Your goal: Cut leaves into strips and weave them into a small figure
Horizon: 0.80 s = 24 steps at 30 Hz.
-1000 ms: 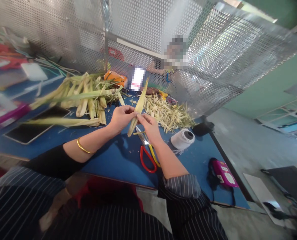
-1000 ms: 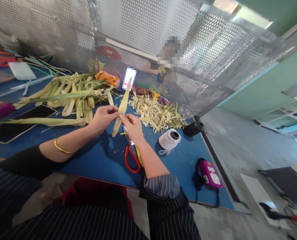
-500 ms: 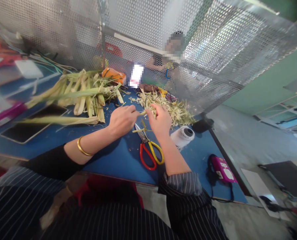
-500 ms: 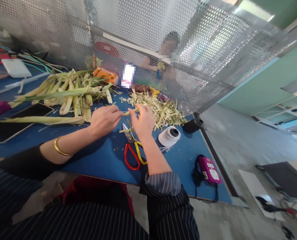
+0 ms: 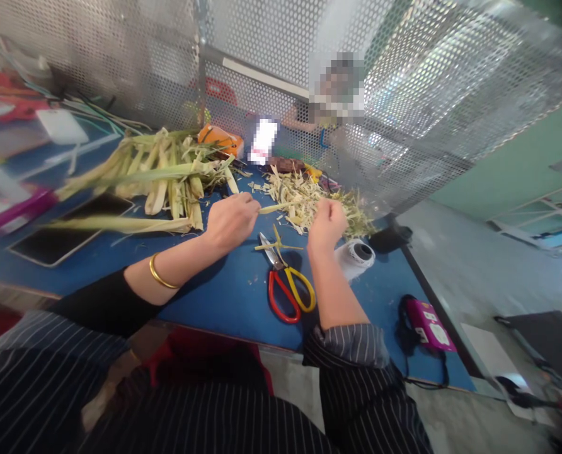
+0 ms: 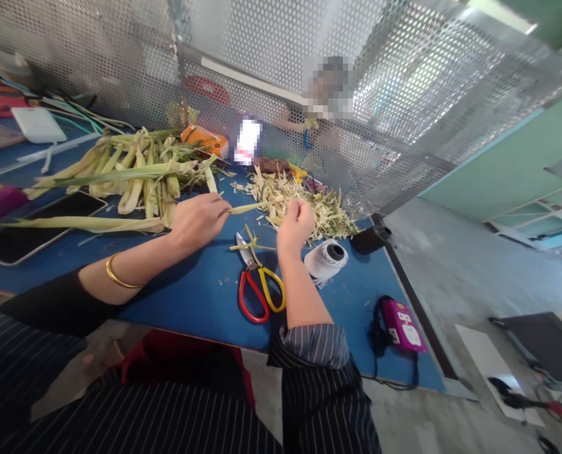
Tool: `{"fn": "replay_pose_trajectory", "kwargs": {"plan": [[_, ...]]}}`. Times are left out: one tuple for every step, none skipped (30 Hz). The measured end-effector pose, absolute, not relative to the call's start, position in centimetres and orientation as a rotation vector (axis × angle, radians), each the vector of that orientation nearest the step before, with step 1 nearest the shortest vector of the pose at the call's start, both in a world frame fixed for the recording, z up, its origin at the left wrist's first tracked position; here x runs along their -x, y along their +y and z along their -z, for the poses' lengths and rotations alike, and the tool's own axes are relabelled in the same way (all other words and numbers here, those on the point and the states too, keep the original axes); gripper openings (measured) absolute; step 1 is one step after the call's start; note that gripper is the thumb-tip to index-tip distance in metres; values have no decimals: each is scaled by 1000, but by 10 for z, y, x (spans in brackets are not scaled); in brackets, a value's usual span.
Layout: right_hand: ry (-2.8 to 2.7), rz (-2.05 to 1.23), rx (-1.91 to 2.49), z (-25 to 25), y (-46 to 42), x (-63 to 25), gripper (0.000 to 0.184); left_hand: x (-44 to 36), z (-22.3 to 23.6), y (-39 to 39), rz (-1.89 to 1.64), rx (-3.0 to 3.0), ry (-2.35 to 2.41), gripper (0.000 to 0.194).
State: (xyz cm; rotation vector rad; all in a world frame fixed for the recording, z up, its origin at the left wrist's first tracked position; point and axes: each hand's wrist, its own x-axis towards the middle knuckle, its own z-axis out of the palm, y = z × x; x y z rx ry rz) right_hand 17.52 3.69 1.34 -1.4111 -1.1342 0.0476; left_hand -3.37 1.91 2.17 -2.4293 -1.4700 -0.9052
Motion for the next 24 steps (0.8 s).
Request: {"fn": "replay_pose_trajectory", "kwargs": {"plan": [[-1026, -76, 1396, -12, 41, -180, 30, 35, -20, 23, 1038, 2441, -1583, 21], [-940, -120, 1376, -11, 45, -185, 30, 36, -19, 27, 1186, 2455, -1705, 17], [-889, -171, 1353, -9, 48, -189, 29, 36, -17, 31, 1358, 2473, -1837, 16], [-875, -212, 1328, -8, 51, -191, 25, 35, -15, 34, 1576, 2487, -1968, 16], [-898, -240, 1304, -6, 52, -191, 23, 34, -14, 37, 1851, 2466, -2103, 15], [-957, -265, 1282, -5, 51, -188, 26, 32, -14, 38, 2147, 2397, -2224, 16], [-1039, -289, 1268, -5, 48, -183, 33, 30, -14, 38, 2401, 2330, -2306, 17], [-1128, -319, 1255, -6, 43, -176, 36, 28, -14, 37, 2619, 2256, -2359, 18], [-1245, -385, 1248, -8, 36, -167, 34, 26, -15, 35, 2774, 2209, -2376, 20], [-1341, -437, 1246, -10, 28, -157, 33, 24, -16, 32, 2879, 2194, -2365, 21], [-1393, -451, 1252, -12, 19, -147, 35, 23, -17, 30, 2958, 2192, -2332, 21], [-1456, -476, 1260, -15, 11, -136, 36, 22, -18, 27, 3017, 2198, -2285, 21], [-1505, -501, 1262, -17, 3, -127, 38, 21, -20, 24, 3064, 2205, -2234, 21], [-1527, -546, 1258, -19, -4, -119, 39, 20, -21, 22, 3094, 2215, -2190, 21], [-1541, -585, 1268, -19, -9, -113, 39, 20, -22, 21, 3106, 2232, -2160, 21], [-1551, -626, 1275, -19, -13, -109, 36, 20, -23, 19, 3107, 2248, -2147, 22], [-1548, -665, 1279, -18, -15, -107, 33, 20, -24, 19, 3106, 2263, -2144, 23], [-1547, -694, 1284, -16, -15, -106, 29, 19, -24, 18, 3108, 2273, -2145, 24], [-1545, -715, 1286, -14, -14, -107, 25, 19, -24, 18, 3113, 2284, -2144, 25], [-1540, -733, 1283, -11, -12, -108, 23, 19, -24, 18, 3127, 2287, -2140, 25], [-1529, -748, 1275, -8, -10, -110, 22, 18, -24, 18, 3150, 2278, -2134, 25], [-1513, -765, 1262, -6, -8, -112, 21, 18, -23, 18, 3170, 2265, -2131, 24], [-1489, -796, 1238, -5, -6, -113, 21, 18, -23, 19, 3176, 2258, -2133, 23], [-1453, -841, 1205, -4, -5, -114, 20, 18, -23, 19, 3171, 2255, -2141, 21]]}}
